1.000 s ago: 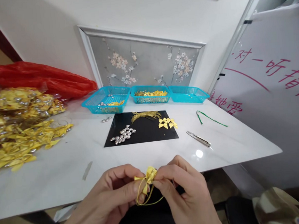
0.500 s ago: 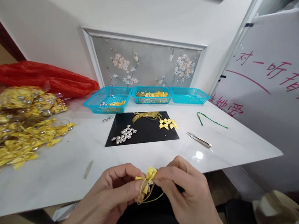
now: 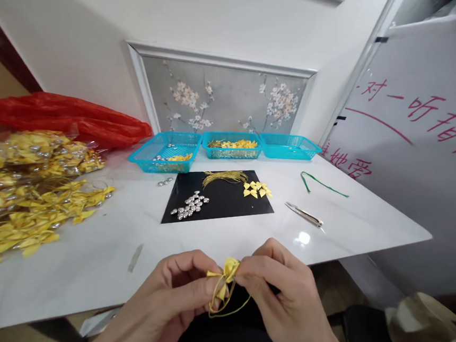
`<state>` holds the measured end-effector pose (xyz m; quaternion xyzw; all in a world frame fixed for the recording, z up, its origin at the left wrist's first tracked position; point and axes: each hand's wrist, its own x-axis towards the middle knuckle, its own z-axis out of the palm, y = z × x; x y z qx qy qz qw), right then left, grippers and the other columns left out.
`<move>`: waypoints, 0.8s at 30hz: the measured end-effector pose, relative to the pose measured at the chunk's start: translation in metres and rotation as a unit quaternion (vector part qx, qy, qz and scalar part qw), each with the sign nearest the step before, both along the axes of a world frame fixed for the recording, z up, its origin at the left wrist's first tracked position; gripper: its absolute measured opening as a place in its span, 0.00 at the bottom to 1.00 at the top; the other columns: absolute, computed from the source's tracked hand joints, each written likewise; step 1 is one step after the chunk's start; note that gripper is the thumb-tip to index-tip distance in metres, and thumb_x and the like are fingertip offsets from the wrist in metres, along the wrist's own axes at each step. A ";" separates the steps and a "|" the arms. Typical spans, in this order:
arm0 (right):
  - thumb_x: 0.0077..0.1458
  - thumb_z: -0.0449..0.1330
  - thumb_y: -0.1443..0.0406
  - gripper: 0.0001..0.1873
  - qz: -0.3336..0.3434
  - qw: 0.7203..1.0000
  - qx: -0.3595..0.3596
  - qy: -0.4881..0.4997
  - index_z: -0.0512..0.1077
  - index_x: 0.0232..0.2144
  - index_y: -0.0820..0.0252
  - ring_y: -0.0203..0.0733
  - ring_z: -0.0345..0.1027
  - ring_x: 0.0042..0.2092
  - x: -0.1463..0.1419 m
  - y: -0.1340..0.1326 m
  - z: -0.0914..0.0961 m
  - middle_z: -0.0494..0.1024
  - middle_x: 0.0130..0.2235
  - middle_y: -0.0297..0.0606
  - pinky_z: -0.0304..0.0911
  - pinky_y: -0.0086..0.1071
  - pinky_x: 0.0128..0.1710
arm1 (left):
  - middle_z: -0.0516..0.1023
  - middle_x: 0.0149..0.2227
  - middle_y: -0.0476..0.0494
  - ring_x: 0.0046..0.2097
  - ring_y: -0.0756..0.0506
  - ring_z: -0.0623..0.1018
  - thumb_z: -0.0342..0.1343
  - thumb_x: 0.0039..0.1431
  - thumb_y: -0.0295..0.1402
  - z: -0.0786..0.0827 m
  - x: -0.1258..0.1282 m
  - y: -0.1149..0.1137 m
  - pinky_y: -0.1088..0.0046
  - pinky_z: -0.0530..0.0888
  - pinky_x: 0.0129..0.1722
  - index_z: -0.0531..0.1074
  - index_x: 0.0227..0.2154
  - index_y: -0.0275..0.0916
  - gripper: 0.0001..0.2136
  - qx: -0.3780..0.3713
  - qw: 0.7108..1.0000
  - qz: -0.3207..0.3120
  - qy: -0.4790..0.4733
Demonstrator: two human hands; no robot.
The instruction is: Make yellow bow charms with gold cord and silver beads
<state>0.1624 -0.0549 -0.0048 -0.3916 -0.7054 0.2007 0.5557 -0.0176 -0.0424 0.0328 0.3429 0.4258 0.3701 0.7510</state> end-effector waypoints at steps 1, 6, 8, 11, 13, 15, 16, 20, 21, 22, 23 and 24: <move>0.62 0.57 0.72 0.12 0.001 1.000 -0.005 0.005 0.78 0.34 0.54 0.33 0.66 0.27 -0.001 0.000 0.000 0.67 0.28 0.32 0.63 0.25 0.24 | 0.79 0.24 0.48 0.29 0.49 0.74 0.71 0.44 0.32 0.000 -0.001 0.000 0.76 0.71 0.32 0.80 0.23 0.41 0.05 0.001 1.000 -0.005 -0.003; 0.62 0.58 0.71 0.10 0.013 1.000 -0.009 0.005 0.77 0.32 0.56 0.32 0.66 0.27 -0.002 0.000 0.001 0.68 0.28 0.32 0.63 0.24 0.24 | 0.78 0.24 0.50 0.28 0.51 0.73 0.71 0.44 0.33 -0.003 -0.003 0.002 0.78 0.69 0.31 0.80 0.23 0.42 0.05 0.001 1.000 -0.025 -0.017; 0.62 0.58 0.71 0.09 0.007 1.000 -0.004 0.001 0.77 0.33 0.56 0.32 0.65 0.27 -0.002 0.000 0.001 0.67 0.28 0.32 0.63 0.24 0.24 | 0.78 0.24 0.50 0.28 0.51 0.73 0.71 0.44 0.33 -0.003 -0.003 0.002 0.78 0.69 0.30 0.80 0.23 0.41 0.05 -0.004 1.000 -0.023 -0.018; 0.62 0.57 0.72 0.10 -0.002 1.000 0.021 -0.020 0.77 0.35 0.56 0.32 0.64 0.26 -0.001 -0.001 -0.001 0.65 0.28 0.32 0.61 0.25 0.23 | 0.78 0.24 0.49 0.28 0.50 0.73 0.71 0.45 0.32 -0.003 -0.002 0.002 0.78 0.69 0.31 0.80 0.23 0.41 0.05 -0.007 1.000 -0.017 -0.012; 0.62 0.56 0.73 0.11 -0.007 0.999 0.039 -0.036 0.77 0.37 0.56 0.32 0.63 0.26 -0.001 -0.001 -0.002 0.63 0.28 0.31 0.60 0.25 0.22 | 0.78 0.24 0.49 0.28 0.50 0.73 0.71 0.45 0.32 -0.003 -0.002 0.002 0.77 0.69 0.31 0.80 0.24 0.41 0.05 0.003 1.000 -0.012 -0.007; 0.62 0.55 0.74 0.12 -0.010 0.998 0.050 -0.043 0.77 0.38 0.56 0.32 0.62 0.26 -0.001 -0.001 -0.002 0.62 0.28 0.31 0.59 0.25 0.22 | 0.78 0.24 0.49 0.28 0.50 0.73 0.71 0.45 0.32 -0.004 -0.002 0.002 0.77 0.69 0.31 0.80 0.24 0.41 0.05 0.007 1.000 -0.011 -0.008; 0.62 0.55 0.74 0.13 -0.012 0.998 0.053 -0.045 0.77 0.38 0.56 0.32 0.62 0.26 -0.001 -0.001 -0.003 0.62 0.28 0.31 0.59 0.25 0.22 | 0.78 0.24 0.49 0.28 0.50 0.73 0.71 0.44 0.32 -0.005 -0.002 0.002 0.77 0.69 0.30 0.80 0.23 0.41 0.05 0.006 1.000 -0.013 -0.010; 0.62 0.54 0.76 0.14 -0.017 0.996 0.060 -0.057 0.77 0.39 0.56 0.32 0.60 0.25 -0.001 -0.001 -0.002 0.61 0.28 0.31 0.57 0.25 0.21 | 0.78 0.24 0.49 0.28 0.50 0.73 0.71 0.44 0.32 -0.005 -0.003 0.001 0.77 0.69 0.30 0.80 0.23 0.41 0.05 0.012 1.000 -0.013 -0.007; 0.62 0.54 0.75 0.14 -0.018 0.996 0.062 -0.060 0.77 0.38 0.57 0.32 0.60 0.25 -0.001 -0.001 -0.002 0.60 0.28 0.31 0.57 0.25 0.20 | 0.78 0.24 0.49 0.28 0.50 0.73 0.71 0.45 0.32 -0.004 -0.003 0.001 0.77 0.69 0.30 0.80 0.23 0.42 0.05 0.011 1.000 -0.015 -0.007; 0.62 0.54 0.75 0.14 -0.021 0.996 0.064 -0.062 0.77 0.38 0.57 0.32 0.59 0.25 -0.002 -0.001 -0.001 0.60 0.28 0.31 0.56 0.25 0.20 | 0.78 0.24 0.49 0.28 0.50 0.73 0.70 0.46 0.32 -0.004 -0.003 0.002 0.77 0.69 0.30 0.80 0.24 0.42 0.04 0.007 1.000 -0.016 -0.009; 0.62 0.54 0.75 0.14 -0.024 0.996 0.066 -0.061 0.77 0.38 0.57 0.32 0.59 0.25 -0.002 -0.001 -0.001 0.61 0.27 0.31 0.56 0.25 0.20 | 0.78 0.24 0.49 0.28 0.50 0.73 0.70 0.46 0.31 -0.004 -0.003 0.002 0.77 0.69 0.30 0.80 0.24 0.42 0.04 0.002 1.000 -0.019 -0.012; 0.63 0.54 0.74 0.13 -0.026 0.996 0.065 -0.058 0.78 0.37 0.57 0.32 0.60 0.25 -0.002 -0.001 -0.001 0.61 0.27 0.31 0.57 0.25 0.20 | 0.78 0.24 0.49 0.28 0.50 0.73 0.70 0.46 0.31 -0.004 -0.003 0.002 0.77 0.69 0.30 0.80 0.24 0.42 0.04 -0.003 1.000 -0.020 -0.014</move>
